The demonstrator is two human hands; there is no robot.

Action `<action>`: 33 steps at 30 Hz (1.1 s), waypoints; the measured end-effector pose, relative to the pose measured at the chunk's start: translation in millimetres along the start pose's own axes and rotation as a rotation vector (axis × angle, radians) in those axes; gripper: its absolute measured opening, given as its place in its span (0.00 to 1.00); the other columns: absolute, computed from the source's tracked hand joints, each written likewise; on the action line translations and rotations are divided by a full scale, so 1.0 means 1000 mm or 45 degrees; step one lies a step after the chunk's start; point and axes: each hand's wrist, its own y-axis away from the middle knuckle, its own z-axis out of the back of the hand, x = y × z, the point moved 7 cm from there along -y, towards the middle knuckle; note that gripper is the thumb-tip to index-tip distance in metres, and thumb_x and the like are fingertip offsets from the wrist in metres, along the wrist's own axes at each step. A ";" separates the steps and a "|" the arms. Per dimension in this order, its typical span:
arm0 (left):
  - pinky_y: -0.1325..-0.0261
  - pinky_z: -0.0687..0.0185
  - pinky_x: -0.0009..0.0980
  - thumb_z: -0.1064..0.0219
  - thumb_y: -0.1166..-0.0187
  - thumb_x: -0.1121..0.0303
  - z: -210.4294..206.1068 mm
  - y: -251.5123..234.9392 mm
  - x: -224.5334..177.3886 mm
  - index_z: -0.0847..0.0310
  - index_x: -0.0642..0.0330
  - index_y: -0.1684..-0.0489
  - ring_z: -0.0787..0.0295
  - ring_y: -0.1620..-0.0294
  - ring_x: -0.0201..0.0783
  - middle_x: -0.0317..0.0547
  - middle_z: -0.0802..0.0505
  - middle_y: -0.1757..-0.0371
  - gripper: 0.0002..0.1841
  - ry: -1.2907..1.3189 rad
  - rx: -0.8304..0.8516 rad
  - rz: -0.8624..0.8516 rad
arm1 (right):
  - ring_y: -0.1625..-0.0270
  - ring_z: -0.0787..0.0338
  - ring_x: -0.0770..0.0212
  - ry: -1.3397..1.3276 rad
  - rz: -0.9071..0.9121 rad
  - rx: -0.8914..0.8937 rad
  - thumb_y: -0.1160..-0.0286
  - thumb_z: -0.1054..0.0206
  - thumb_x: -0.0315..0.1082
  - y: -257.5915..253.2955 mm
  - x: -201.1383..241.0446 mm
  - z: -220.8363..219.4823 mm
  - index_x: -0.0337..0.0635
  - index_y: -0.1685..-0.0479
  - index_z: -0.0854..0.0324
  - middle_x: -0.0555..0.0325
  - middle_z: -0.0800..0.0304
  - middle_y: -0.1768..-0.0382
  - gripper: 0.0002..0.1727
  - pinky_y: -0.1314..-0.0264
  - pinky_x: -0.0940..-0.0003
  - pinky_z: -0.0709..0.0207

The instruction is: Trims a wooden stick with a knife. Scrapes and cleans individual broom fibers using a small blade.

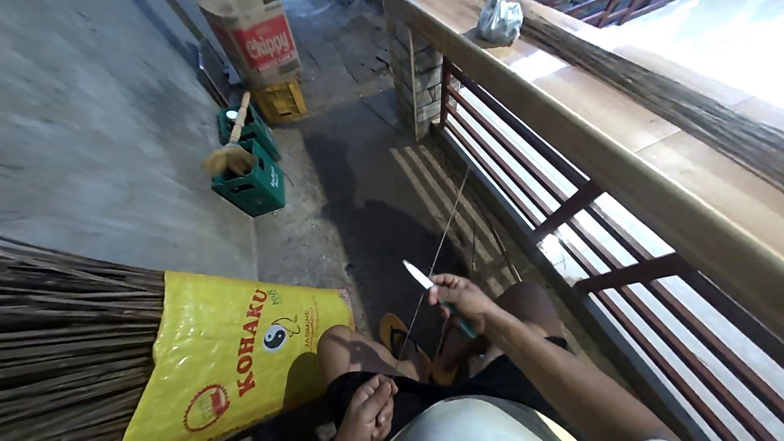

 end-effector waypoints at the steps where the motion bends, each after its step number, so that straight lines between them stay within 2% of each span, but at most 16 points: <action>1: 0.88 0.37 0.14 0.43 0.14 0.64 0.003 0.000 0.001 0.16 0.51 0.60 0.34 0.92 0.17 0.25 0.25 0.88 0.09 -0.029 -0.010 0.000 | 0.81 0.21 0.73 -0.037 0.008 -0.048 0.16 0.39 0.27 -0.003 0.004 0.006 0.38 0.37 0.24 0.59 0.11 0.69 0.13 0.82 0.80 0.28; 3: 0.87 0.38 0.14 0.45 0.14 0.66 0.008 -0.002 0.002 0.16 0.54 0.57 0.35 0.91 0.18 0.26 0.24 0.87 0.10 -0.140 -0.056 -0.020 | 0.82 0.19 0.71 -0.085 0.039 -0.080 0.16 0.39 0.26 -0.004 0.003 0.007 0.37 0.35 0.24 0.56 0.10 0.69 0.14 0.83 0.80 0.27; 6: 0.85 0.37 0.14 0.50 0.12 0.70 0.008 -0.007 -0.004 0.19 0.61 0.45 0.32 0.88 0.19 0.29 0.20 0.82 0.13 -0.365 -0.154 -0.071 | 0.81 0.18 0.70 -0.098 0.063 -0.049 0.17 0.38 0.26 -0.001 -0.003 -0.001 0.36 0.32 0.26 0.55 0.09 0.67 0.17 0.82 0.79 0.25; 7: 0.84 0.36 0.14 0.50 0.12 0.70 0.006 -0.010 -0.007 0.20 0.62 0.44 0.32 0.87 0.19 0.29 0.19 0.80 0.13 -0.405 -0.185 -0.100 | 0.81 0.18 0.70 -0.086 0.062 -0.010 0.18 0.37 0.27 0.001 -0.006 -0.006 0.37 0.32 0.25 0.55 0.09 0.67 0.17 0.81 0.78 0.24; 10: 0.84 0.38 0.14 0.47 0.14 0.73 -0.002 -0.012 -0.016 0.17 0.61 0.51 0.32 0.87 0.18 0.29 0.19 0.82 0.11 -0.428 -0.275 -0.182 | 0.78 0.16 0.72 -0.006 -0.001 0.169 0.20 0.35 0.28 0.009 -0.019 -0.026 0.38 0.33 0.23 0.59 0.09 0.67 0.17 0.76 0.77 0.21; 13: 0.84 0.38 0.14 0.45 0.15 0.73 -0.006 -0.012 -0.016 0.16 0.61 0.54 0.32 0.86 0.18 0.29 0.19 0.82 0.10 -0.419 -0.265 -0.209 | 0.78 0.16 0.72 0.013 -0.043 0.272 0.20 0.35 0.29 0.012 -0.026 -0.032 0.38 0.36 0.22 0.60 0.09 0.68 0.15 0.75 0.77 0.20; 15: 0.83 0.38 0.14 0.45 0.15 0.74 -0.004 -0.009 -0.015 0.15 0.59 0.55 0.32 0.86 0.17 0.27 0.19 0.82 0.10 -0.431 -0.235 -0.233 | 0.79 0.17 0.72 0.060 -0.018 0.223 0.19 0.36 0.29 0.009 -0.019 -0.024 0.38 0.39 0.21 0.61 0.09 0.69 0.13 0.76 0.78 0.22; 20: 0.79 0.33 0.15 0.43 0.16 0.75 0.005 0.003 -0.019 0.16 0.62 0.54 0.29 0.83 0.17 0.26 0.18 0.79 0.08 -0.566 -0.354 -0.268 | 0.81 0.20 0.73 0.037 0.102 -0.071 0.14 0.40 0.28 -0.002 0.024 0.018 0.36 0.34 0.25 0.59 0.10 0.68 0.14 0.81 0.80 0.27; 23: 0.77 0.31 0.16 0.40 0.17 0.75 0.004 -0.001 -0.023 0.16 0.66 0.54 0.27 0.82 0.19 0.29 0.17 0.78 0.07 -0.649 -0.442 -0.334 | 0.79 0.19 0.72 0.110 0.082 -0.010 0.16 0.38 0.28 0.005 0.014 0.004 0.36 0.30 0.25 0.59 0.09 0.66 0.18 0.79 0.78 0.25; 27: 0.73 0.27 0.16 0.37 0.19 0.75 -0.010 -0.010 -0.027 0.14 0.67 0.56 0.24 0.79 0.19 0.31 0.14 0.76 0.06 -0.718 -0.451 -0.455 | 0.77 0.16 0.72 0.089 -0.024 0.165 0.18 0.37 0.28 0.017 -0.022 -0.028 0.37 0.33 0.23 0.61 0.09 0.68 0.17 0.75 0.77 0.21; 33: 0.66 0.22 0.16 0.37 0.20 0.77 -0.013 -0.003 -0.031 0.14 0.72 0.54 0.21 0.74 0.17 0.35 0.12 0.71 0.08 -0.852 -0.485 -0.596 | 0.80 0.18 0.72 0.064 -0.071 0.122 0.17 0.37 0.29 0.005 -0.017 -0.011 0.39 0.41 0.20 0.58 0.09 0.68 0.11 0.81 0.79 0.26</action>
